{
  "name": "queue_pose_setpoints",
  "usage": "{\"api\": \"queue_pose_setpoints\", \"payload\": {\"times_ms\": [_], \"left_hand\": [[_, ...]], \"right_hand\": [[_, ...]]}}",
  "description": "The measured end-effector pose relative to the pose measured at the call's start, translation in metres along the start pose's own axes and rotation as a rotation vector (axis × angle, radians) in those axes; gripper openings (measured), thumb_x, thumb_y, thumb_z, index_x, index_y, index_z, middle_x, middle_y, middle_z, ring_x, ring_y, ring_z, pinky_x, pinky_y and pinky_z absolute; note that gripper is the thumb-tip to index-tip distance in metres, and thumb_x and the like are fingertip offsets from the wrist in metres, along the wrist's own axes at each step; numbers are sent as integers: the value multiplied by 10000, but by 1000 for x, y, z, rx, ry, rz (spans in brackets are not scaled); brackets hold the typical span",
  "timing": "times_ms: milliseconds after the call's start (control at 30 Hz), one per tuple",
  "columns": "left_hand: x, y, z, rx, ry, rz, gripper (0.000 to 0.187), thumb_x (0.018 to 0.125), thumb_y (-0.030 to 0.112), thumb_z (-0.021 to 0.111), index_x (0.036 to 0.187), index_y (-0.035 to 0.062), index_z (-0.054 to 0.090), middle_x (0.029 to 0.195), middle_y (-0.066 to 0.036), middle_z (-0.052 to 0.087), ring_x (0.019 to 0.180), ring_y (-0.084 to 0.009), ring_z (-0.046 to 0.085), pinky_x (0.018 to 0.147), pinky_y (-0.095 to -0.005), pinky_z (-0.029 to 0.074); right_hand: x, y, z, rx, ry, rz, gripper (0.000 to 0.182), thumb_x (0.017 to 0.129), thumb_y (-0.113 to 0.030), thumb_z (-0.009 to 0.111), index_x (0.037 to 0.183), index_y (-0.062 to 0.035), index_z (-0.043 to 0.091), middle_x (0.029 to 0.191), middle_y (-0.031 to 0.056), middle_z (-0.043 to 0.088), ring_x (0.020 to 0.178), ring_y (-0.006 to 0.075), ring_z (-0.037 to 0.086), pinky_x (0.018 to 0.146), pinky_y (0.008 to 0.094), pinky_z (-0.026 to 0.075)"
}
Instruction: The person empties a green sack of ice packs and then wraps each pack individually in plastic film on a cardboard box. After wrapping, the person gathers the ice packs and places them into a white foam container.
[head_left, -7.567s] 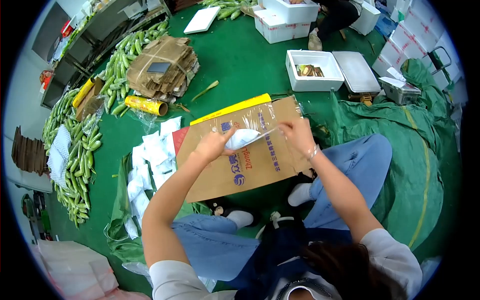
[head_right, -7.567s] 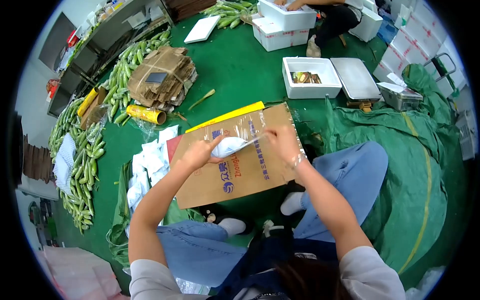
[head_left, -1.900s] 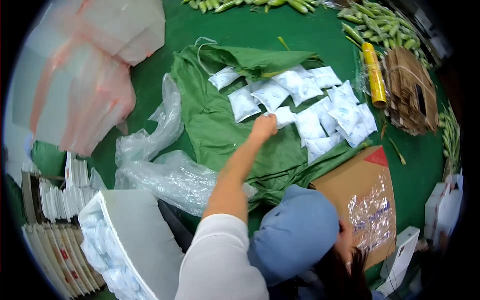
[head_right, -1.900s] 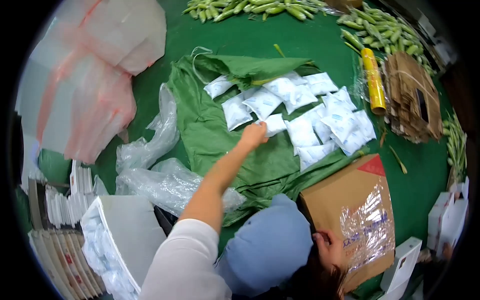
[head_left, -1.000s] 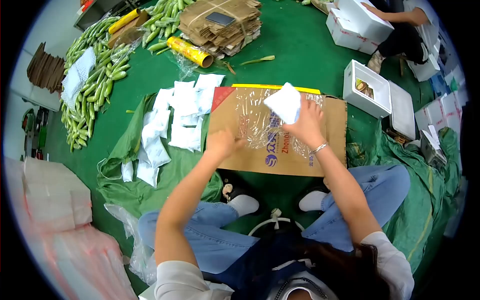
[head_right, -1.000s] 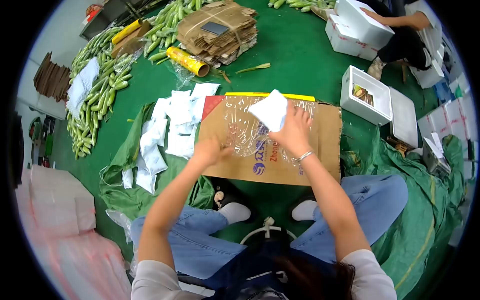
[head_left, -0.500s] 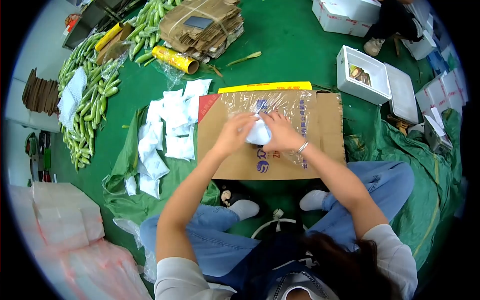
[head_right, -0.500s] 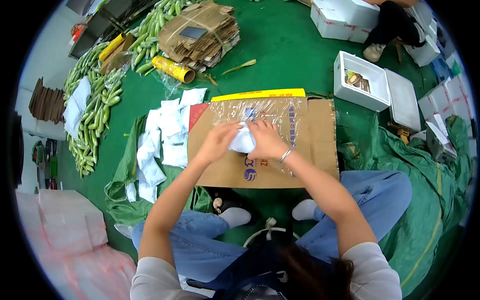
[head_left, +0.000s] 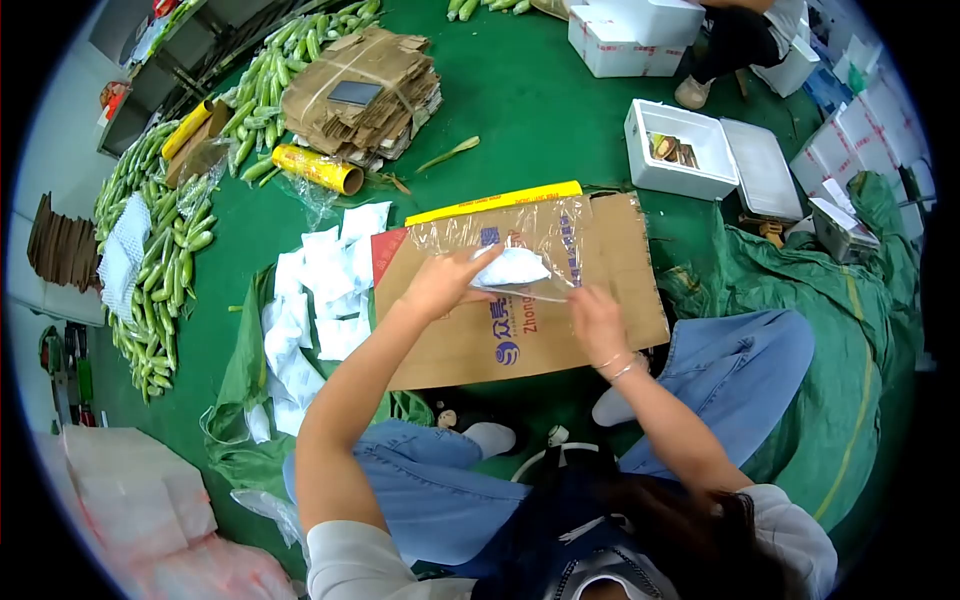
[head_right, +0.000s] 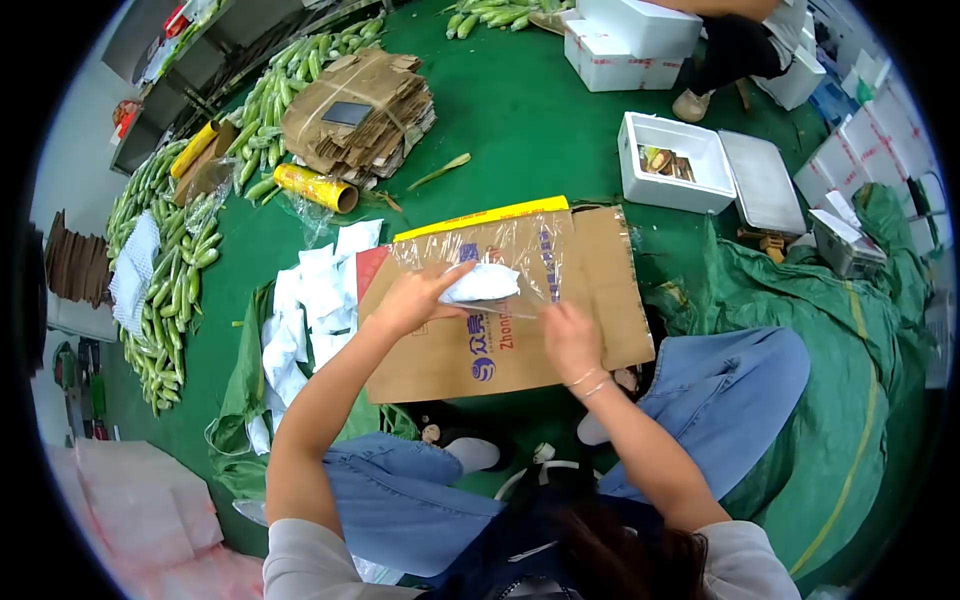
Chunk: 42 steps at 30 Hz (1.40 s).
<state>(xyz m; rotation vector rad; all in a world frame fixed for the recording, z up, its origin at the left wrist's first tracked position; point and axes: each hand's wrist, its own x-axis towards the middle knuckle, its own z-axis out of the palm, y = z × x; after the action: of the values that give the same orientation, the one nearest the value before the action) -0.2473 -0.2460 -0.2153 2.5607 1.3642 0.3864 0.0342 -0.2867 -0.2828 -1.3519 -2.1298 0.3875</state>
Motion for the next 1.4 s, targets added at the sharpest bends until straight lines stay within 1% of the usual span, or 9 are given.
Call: {"api": "queue_pose_setpoints", "payload": {"times_ms": [200, 333, 500, 633, 800, 900, 1000, 1167, 1400], "left_hand": [[3, 33, -1, -39, 20, -48, 670, 746, 438, 730, 1310, 159, 502, 949, -194, 657, 758, -393, 645, 687, -435, 528], [10, 60, -20, -211, -162, -244, 483, 853, 439, 637, 1194, 97, 605, 884, -223, 663, 761, -403, 647, 717, -428, 523], [-4, 50, 0, -776, -570, -547, 530, 948, 473, 481, 1172, 14, 622, 1026, -184, 677, 953, -243, 638, 858, -341, 476], [-5, 31, 54, -1004, -847, -576, 555, 961, 465, 453, 1213, -9, 592, 1241, -134, 596, 1058, -220, 575, 916, -318, 435], [2, 55, 10, 298, -61, -132, 419, 881, 384, 585, 1063, 6, 587, 1031, -207, 615, 916, -383, 609, 793, -455, 484], [5, 73, -10, -151, -173, -336, 423, 867, 392, 600, 1041, 8, 582, 919, -212, 624, 839, -370, 628, 726, -475, 491], [16, 61, 11, 8, 43, -166, 430, 875, 418, 582, 986, 3, 603, 791, -202, 641, 765, -370, 638, 690, -454, 496], [38, 23, 36, -18, -120, -309, 449, 865, 398, 562, 705, -12, 653, 666, -218, 625, 554, -364, 611, 550, -484, 474], [3, 24, 88, -772, -390, -641, 506, 911, 447, 439, 947, -8, 660, 903, -210, 676, 806, -361, 655, 742, -459, 508]], "right_hand": [[93, -8, -73, 564, 20, 494, 111, 770, -71, 648, 810, 19, 699, 658, 110, 660, 580, 163, 625, 573, 304, 494], [121, -36, -42, 271, -70, 155, 119, 725, -79, 613, 714, -1, 701, 682, 189, 650, 622, 314, 656, 603, 365, 523], [2, -77, -69, 47, -374, -386, 824, 676, -239, 726, 1326, 101, 350, 1335, 273, 375, 1263, 430, 370, 1094, 444, 290], [-23, -57, -55, -192, -535, -470, 872, 642, -259, 753, 1328, 103, 354, 1327, 293, 388, 1257, 440, 388, 1079, 441, 317], [37, -42, -44, 156, -1011, -153, 685, 578, -383, 733, 1088, 46, 575, 1090, 258, 610, 984, 366, 611, 877, 402, 490], [108, 4, -19, 532, -1558, 93, 673, 739, -471, 669, 1222, -16, 560, 1233, 161, 590, 1105, 262, 590, 897, 339, 477], [133, 10, -2, 1057, -1258, 403, 800, 786, -597, 621, 1366, -70, 462, 1414, 131, 442, 1265, 192, 463, 985, 296, 407], [150, 7, 23, 686, -1331, 518, 763, 884, -643, 462, 1416, -100, 407, 1472, 107, 362, 1344, 189, 350, 1076, 298, 303], [103, 26, 67, 797, -1160, -74, 595, 990, -478, 355, 1422, -70, 383, 1489, 122, 339, 1369, 243, 308, 1135, 314, 203]]}}
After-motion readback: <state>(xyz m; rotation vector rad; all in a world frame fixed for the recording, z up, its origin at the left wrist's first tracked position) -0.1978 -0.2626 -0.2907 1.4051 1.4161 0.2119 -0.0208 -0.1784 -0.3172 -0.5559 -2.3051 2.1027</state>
